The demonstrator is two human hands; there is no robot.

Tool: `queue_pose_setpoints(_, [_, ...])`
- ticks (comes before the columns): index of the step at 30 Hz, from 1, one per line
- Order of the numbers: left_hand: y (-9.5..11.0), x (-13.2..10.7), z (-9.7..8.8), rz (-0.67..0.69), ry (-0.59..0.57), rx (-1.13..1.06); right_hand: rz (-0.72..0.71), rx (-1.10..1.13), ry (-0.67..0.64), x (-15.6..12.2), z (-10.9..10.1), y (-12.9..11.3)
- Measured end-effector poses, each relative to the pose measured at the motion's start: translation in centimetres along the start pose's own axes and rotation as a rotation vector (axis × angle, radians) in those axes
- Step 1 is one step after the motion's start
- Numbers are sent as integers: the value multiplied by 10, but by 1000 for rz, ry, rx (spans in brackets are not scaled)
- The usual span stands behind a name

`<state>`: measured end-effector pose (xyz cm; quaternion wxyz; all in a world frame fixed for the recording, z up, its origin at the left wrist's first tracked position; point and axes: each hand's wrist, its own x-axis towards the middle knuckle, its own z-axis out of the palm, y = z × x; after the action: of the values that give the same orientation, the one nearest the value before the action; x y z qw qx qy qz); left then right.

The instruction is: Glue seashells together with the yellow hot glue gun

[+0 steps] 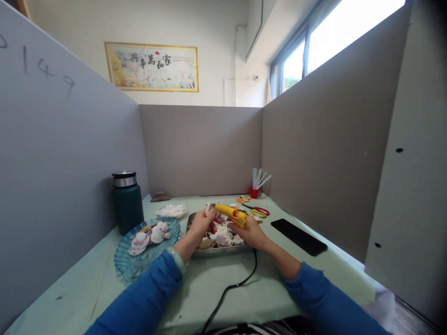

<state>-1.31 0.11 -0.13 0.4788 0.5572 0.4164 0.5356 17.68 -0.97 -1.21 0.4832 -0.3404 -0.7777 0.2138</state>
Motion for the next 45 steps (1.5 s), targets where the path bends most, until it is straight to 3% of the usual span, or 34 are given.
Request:
queue_pose_setpoints(29, [1, -1, 1, 24, -9, 46, -24, -10, -8, -1, 0, 2])
queue_pose_setpoints(45, [1, 2, -2, -8, 15, -208, 8, -54, 59, 1, 1, 6])
